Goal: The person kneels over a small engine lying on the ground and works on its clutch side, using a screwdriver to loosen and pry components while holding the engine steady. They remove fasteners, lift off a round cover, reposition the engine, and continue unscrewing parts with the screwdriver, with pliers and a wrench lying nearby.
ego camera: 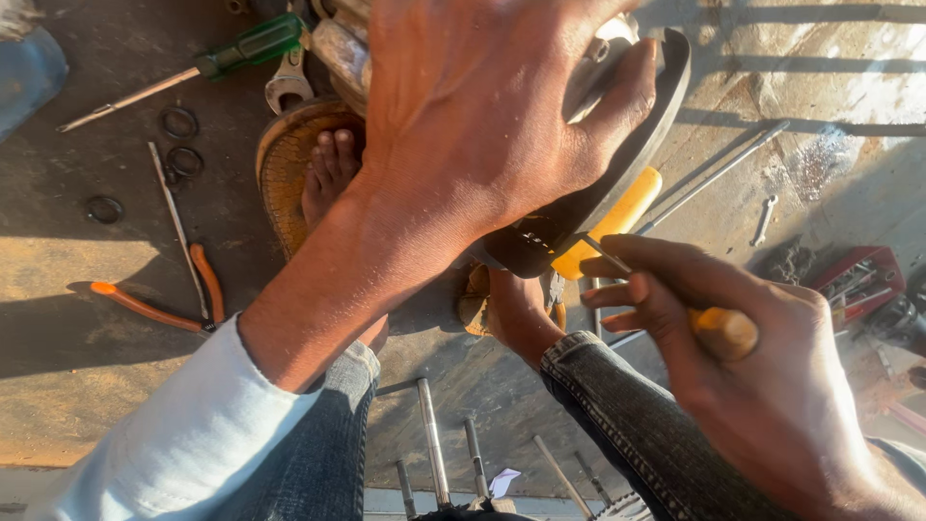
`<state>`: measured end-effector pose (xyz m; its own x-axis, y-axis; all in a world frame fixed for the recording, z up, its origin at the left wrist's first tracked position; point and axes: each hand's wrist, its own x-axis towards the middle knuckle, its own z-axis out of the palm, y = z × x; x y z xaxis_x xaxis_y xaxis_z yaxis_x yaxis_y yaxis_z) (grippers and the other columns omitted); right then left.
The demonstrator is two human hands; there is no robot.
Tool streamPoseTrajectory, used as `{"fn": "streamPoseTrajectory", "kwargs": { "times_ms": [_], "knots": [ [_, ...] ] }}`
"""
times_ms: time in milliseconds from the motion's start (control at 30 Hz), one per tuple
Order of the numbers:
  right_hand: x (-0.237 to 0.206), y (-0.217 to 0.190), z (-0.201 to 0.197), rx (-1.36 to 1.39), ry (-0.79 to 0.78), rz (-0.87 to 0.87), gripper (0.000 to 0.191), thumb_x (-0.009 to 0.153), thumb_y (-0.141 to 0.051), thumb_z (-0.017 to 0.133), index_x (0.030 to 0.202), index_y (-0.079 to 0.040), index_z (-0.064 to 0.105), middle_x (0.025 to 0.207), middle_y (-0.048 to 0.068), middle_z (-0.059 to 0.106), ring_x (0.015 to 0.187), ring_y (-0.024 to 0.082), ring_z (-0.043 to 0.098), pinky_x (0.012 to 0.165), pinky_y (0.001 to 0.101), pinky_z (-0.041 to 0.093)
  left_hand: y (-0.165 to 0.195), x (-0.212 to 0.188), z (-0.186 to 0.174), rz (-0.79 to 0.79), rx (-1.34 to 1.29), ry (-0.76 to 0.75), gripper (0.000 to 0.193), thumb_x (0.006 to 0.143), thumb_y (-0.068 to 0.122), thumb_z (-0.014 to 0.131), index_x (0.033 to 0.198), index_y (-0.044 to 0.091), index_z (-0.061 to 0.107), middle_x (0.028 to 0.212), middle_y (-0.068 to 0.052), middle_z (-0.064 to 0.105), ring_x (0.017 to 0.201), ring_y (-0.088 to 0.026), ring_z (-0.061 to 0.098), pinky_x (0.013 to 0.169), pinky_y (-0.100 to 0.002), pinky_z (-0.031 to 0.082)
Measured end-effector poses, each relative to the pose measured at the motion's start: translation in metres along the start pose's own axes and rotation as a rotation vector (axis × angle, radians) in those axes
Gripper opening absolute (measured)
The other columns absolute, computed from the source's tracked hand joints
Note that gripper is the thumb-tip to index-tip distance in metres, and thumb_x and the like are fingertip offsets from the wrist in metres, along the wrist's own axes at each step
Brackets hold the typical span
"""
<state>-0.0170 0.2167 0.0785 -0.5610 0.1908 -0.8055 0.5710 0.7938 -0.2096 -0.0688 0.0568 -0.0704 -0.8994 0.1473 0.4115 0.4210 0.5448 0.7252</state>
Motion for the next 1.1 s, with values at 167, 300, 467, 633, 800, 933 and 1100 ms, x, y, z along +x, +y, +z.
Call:
{"fn": "streamPoseTrajectory", "kwargs": {
  "times_ms": [167,300,467,633,800,933,1100],
  "knots": [
    [0.004,0.007,-0.012,-0.032,-0.212,0.005,0.041,0.106,-0.028,0.056,0.14,-0.012,0.073,0.102,0.004,0.079,0.082,0.015,0.075,0.057,0.029,0.058,-0.001,-0.004,-0.001,0.007,0.028,-0.008,0.022,0.1,0.028,0.075,0.119,0.016,0.071,0.093,-0.004,0.068,0.078,-0.023,0.063,0.073,-0.046,0.046],
    [0.004,0.016,-0.014,0.025,-0.225,0.121,0.036,0.105,-0.032,0.056,0.127,-0.011,0.075,0.079,0.009,0.069,0.061,0.017,0.06,0.047,0.0319,0.051,0.0,-0.003,-0.002,0.033,0.006,0.031,0.023,0.1,0.024,0.074,0.12,0.015,0.069,0.094,-0.004,0.069,0.079,-0.023,0.064,0.074,-0.045,0.046],
    [0.002,0.013,-0.005,-0.16,-0.116,0.239,0.03,0.102,-0.035,0.063,0.116,-0.016,0.082,0.06,0.013,0.057,0.053,0.018,0.042,0.045,0.0394,0.038,0.001,0.0,-0.004,0.015,-0.021,-0.002,0.02,0.103,0.026,0.077,0.119,0.015,0.071,0.098,-0.003,0.071,0.082,-0.021,0.066,0.077,-0.045,0.047],
    [0.003,0.004,-0.006,-0.053,-0.084,-0.042,0.028,0.099,-0.029,0.062,0.108,-0.011,0.08,0.067,-0.003,0.066,0.051,0.005,0.053,0.043,0.0279,0.045,0.005,0.003,-0.011,-0.007,-0.032,-0.031,0.021,0.103,0.026,0.076,0.121,0.015,0.073,0.098,-0.003,0.071,0.086,-0.023,0.066,0.08,-0.049,0.045],
    [0.0,0.007,-0.003,0.034,-0.082,0.174,0.024,0.098,-0.027,0.066,0.108,-0.011,0.08,0.059,0.007,0.058,0.052,0.013,0.045,0.042,0.0353,0.039,0.007,0.008,-0.014,-0.01,-0.01,-0.042,0.023,0.102,0.028,0.075,0.121,0.014,0.076,0.098,-0.006,0.071,0.089,-0.025,0.064,0.083,-0.05,0.043],
    [-0.001,0.011,0.006,0.078,-0.042,0.118,0.022,0.099,-0.024,0.069,0.108,-0.007,0.08,0.067,0.008,0.063,0.057,0.012,0.052,0.048,0.0339,0.045,0.006,0.009,-0.011,-0.005,-0.017,-0.031,0.023,0.103,0.031,0.076,0.118,0.013,0.078,0.101,-0.006,0.071,0.091,-0.024,0.064,0.086,-0.052,0.043],
    [0.002,0.006,0.007,-0.088,-0.004,0.033,0.022,0.096,-0.021,0.067,0.104,-0.005,0.08,0.07,0.009,0.07,0.057,0.013,0.062,0.052,0.0345,0.051,0.004,0.006,-0.01,-0.012,-0.051,-0.063,0.022,0.102,0.031,0.077,0.114,0.013,0.079,0.104,-0.007,0.072,0.093,-0.025,0.064,0.084,-0.053,0.042]
  ]
}}
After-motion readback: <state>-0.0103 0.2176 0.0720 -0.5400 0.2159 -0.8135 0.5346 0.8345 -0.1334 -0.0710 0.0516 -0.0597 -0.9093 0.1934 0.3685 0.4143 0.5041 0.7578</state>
